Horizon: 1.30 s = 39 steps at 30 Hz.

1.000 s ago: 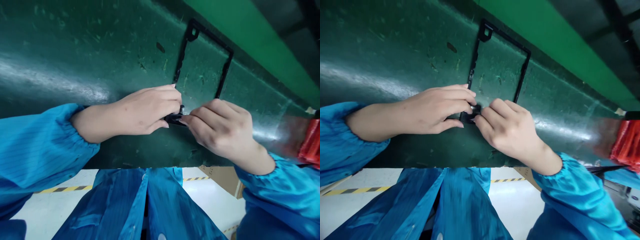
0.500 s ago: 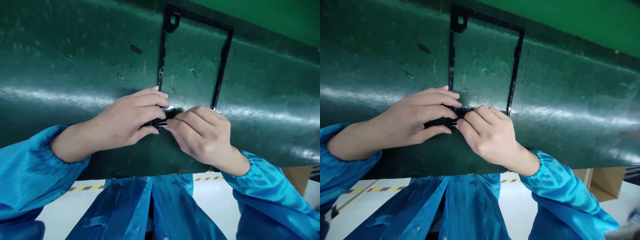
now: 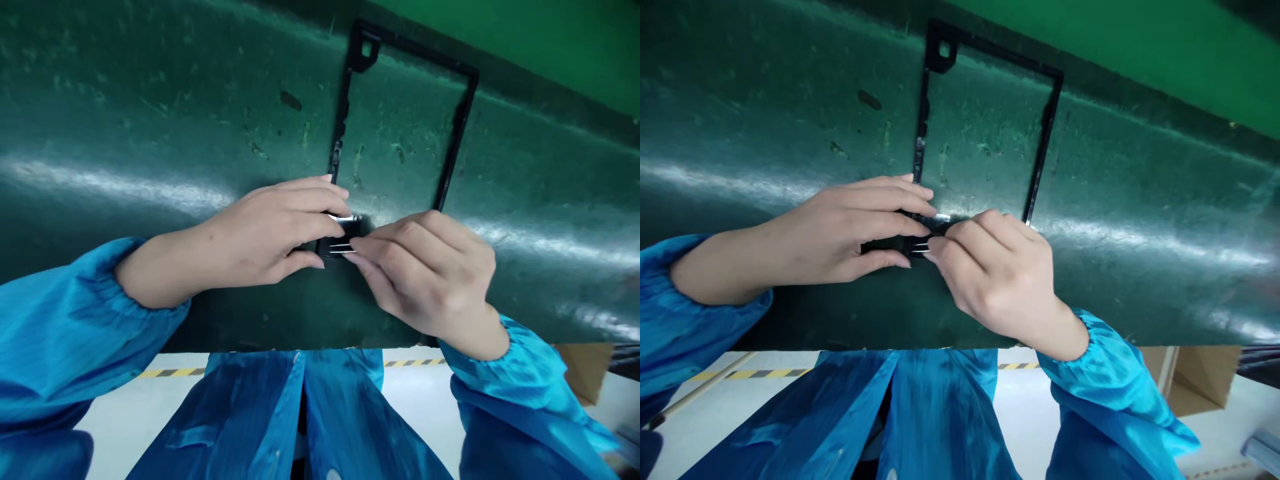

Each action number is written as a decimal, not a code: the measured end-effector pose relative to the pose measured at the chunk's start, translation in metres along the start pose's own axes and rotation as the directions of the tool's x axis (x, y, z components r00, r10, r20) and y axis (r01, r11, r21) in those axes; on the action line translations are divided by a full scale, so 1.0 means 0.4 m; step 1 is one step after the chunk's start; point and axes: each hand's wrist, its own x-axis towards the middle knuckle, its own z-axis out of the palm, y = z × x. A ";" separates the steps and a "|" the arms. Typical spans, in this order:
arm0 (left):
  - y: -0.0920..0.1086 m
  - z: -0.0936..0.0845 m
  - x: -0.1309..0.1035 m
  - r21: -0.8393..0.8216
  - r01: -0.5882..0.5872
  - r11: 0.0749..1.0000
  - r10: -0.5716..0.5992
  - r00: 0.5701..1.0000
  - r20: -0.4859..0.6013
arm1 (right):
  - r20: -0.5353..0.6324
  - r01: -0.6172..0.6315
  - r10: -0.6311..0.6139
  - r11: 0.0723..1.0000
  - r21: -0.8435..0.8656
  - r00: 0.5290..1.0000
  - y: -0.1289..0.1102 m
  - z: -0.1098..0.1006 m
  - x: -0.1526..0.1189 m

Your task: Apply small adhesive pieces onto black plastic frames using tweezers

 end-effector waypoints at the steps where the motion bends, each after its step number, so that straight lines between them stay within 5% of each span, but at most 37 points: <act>1: -0.002 -0.003 0.000 -0.017 -0.011 1.000 0.011 1.000 0.000 | -0.013 -0.027 0.027 0.999 0.033 1.000 0.006 0.002 -0.003; 5: -0.012 -0.008 -0.004 -0.045 -0.052 0.998 0.050 0.998 -0.030 | -0.027 -0.052 0.057 0.988 0.147 0.998 0.022 0.018 -0.014; 9: -0.015 -0.015 -0.003 0.145 -0.048 0.988 0.056 0.997 -0.053 | -0.004 -0.033 0.034 0.983 0.179 0.999 0.021 0.029 -0.019; 22: 0.015 -0.032 0.010 0.284 0.199 0.938 -0.173 0.978 -0.116 | 0.089 -0.171 0.151 0.934 0.314 0.985 0.037 0.059 -0.030; 24: 0.022 -0.049 0.010 0.252 0.375 0.892 -0.302 0.910 -0.283 | 0.082 -0.178 0.158 0.903 0.392 0.984 0.045 0.063 -0.032; 27: 0.028 -0.069 0.013 0.178 0.720 0.670 -0.506 0.620 -0.600 | 0.063 -0.168 0.156 0.885 0.434 0.986 0.052 0.069 -0.032; 28: 0.029 -0.070 0.017 0.161 0.793 0.588 -0.558 0.541 -0.629 | 0.060 -0.162 0.152 0.885 0.435 0.987 0.053 0.071 -0.032; 29: 0.031 -0.069 0.021 0.165 0.833 0.528 -0.609 0.507 -0.610 | 0.060 -0.158 0.146 0.886 0.435 0.987 0.053 0.072 -0.032; 31: 0.034 -0.057 0.035 0.214 0.840 0.498 -0.683 0.533 -0.499 | 0.065 -0.145 0.130 0.888 0.436 0.989 0.053 0.075 -0.032; 34: 0.031 -0.035 0.055 0.207 0.795 0.570 -0.690 0.600 -0.406 | 0.076 -0.118 0.094 0.895 0.430 0.993 0.059 0.084 -0.029; 39: 0.024 -0.036 0.047 0.144 0.790 0.595 -0.662 0.584 -0.470 | 0.084 -0.078 0.050 0.924 0.374 0.995 0.060 0.107 -0.024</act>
